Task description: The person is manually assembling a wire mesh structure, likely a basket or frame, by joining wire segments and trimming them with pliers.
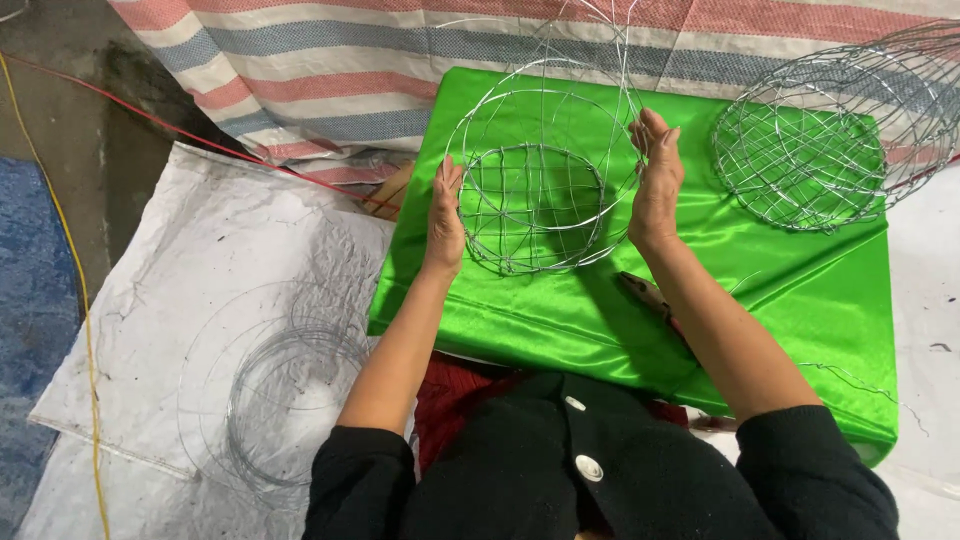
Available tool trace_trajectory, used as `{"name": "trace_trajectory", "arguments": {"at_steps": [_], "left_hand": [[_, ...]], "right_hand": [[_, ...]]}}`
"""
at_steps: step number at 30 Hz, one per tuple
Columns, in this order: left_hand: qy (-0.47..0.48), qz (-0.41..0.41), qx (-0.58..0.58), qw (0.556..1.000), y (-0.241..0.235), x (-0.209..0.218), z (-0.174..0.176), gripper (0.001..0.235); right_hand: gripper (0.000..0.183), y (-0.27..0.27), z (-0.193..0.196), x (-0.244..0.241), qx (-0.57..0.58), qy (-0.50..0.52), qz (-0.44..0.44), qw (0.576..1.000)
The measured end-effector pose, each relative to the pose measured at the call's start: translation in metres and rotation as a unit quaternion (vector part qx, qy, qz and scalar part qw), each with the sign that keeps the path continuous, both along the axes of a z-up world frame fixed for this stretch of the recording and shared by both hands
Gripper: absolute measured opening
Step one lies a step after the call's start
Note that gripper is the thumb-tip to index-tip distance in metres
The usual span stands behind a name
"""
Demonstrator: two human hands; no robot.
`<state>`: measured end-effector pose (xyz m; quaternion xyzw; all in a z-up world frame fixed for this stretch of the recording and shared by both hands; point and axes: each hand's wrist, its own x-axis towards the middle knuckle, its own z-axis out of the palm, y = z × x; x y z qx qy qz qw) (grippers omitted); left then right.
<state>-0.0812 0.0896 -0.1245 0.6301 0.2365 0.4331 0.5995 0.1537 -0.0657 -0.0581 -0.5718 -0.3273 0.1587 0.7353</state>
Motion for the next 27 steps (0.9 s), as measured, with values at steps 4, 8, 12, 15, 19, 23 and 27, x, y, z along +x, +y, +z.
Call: {"name": "trace_trajectory", "arguments": {"at_steps": [4,8,12,15,19,23,27], "left_hand": [[0.006,0.004,0.000,1.000,-0.008,-0.002,0.010,0.071],[0.011,0.007,0.011,1.000,-0.010,-0.005,0.016,0.072],[0.001,0.000,0.024,1.000,-0.014,-0.008,0.021,0.081],[0.023,0.040,0.084,0.995,-0.011,-0.005,0.019,0.091],[0.044,0.166,0.271,0.947,-0.022,-0.016,0.044,0.075],[0.083,0.055,0.357,0.929,-0.032,-0.029,0.086,0.046],[0.203,0.034,0.341,0.917,-0.033,-0.030,0.095,0.026]], "right_hand": [[0.082,0.009,0.005,-0.006,-0.004,0.013,-0.022,1.000],[0.072,0.018,-0.002,-0.008,0.030,-0.025,-0.040,0.998],[0.062,0.017,-0.014,0.004,0.022,-0.071,-0.027,0.997],[0.062,0.007,-0.012,0.011,0.039,-0.082,0.003,0.996],[0.069,-0.023,0.016,0.000,-0.021,-0.077,0.051,0.996],[0.049,-0.055,0.007,0.017,-0.040,-0.204,0.039,0.977],[0.046,-0.090,-0.042,0.030,-0.097,-0.316,0.016,0.944]]}}
